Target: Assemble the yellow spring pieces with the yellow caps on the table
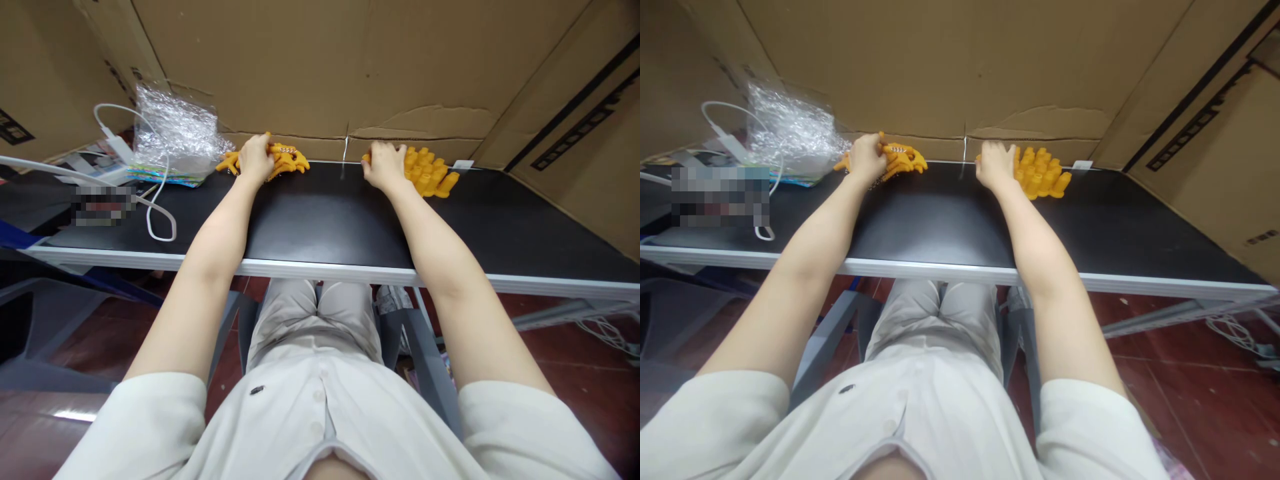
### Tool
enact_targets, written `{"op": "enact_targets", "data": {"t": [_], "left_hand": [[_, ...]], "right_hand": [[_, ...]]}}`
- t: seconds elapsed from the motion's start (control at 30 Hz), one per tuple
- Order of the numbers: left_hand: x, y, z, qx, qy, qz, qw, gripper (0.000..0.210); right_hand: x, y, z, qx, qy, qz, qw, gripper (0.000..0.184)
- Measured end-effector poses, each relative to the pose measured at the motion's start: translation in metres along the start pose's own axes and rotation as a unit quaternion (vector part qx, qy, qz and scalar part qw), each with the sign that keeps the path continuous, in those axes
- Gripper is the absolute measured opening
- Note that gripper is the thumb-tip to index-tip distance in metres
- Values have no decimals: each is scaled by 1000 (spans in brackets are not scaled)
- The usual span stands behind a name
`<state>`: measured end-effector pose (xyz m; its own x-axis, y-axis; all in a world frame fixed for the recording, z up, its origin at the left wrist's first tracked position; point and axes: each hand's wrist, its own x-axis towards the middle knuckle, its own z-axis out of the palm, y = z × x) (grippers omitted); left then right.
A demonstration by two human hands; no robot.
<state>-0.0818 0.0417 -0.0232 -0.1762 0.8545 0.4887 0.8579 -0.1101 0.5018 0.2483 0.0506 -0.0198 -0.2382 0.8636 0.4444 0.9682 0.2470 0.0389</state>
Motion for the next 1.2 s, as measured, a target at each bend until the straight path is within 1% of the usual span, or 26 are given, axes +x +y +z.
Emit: {"op": "enact_targets", "data": {"t": [0.17, 0.27, 0.4, 0.5, 0.6, 0.67, 0.8, 0.93, 1.0, 1.1, 1.2], "left_hand": [[-4, -10, -3, 25, 9, -32, 999, 45], [-5, -12, -2, 44, 7, -44, 998, 50], [-4, -11, -3, 60, -23, -65, 996, 56], [-3, -12, -3, 73, -48, -64, 994, 58], [-1, -16, -1, 42, -69, -77, 994, 55], [0, -20, 0, 8, -73, -83, 994, 54], [2, -24, 1, -24, -70, -78, 994, 61], [2, -28, 1, -39, -60, -82, 994, 58], [2, -30, 1, -24, -56, -85, 995, 59], [2, -35, 1, 14, -51, -103, 993, 66], [1, -37, 0, 10, -48, -114, 992, 68]], "right_hand": [[-5, -2, -6, 4, -34, 25, 999, 43], [-6, -4, -9, 8, -40, 40, 998, 42], [-5, -2, -6, 29, -36, 47, 998, 44], [-5, 1, -4, 25, -55, 42, 997, 45], [-6, 3, -2, 6, -91, 45, 995, 46], [-6, 5, -1, 2, -102, 50, 994, 47], [-3, 10, 4, 15, -93, 42, 995, 46], [-2, 12, 6, 22, -87, 36, 995, 45], [-3, 12, 5, 8, -97, 40, 995, 48], [-4, 11, 4, 1, -100, 46, 994, 52], [-3, 13, 7, 12, -90, 43, 995, 50]]}}
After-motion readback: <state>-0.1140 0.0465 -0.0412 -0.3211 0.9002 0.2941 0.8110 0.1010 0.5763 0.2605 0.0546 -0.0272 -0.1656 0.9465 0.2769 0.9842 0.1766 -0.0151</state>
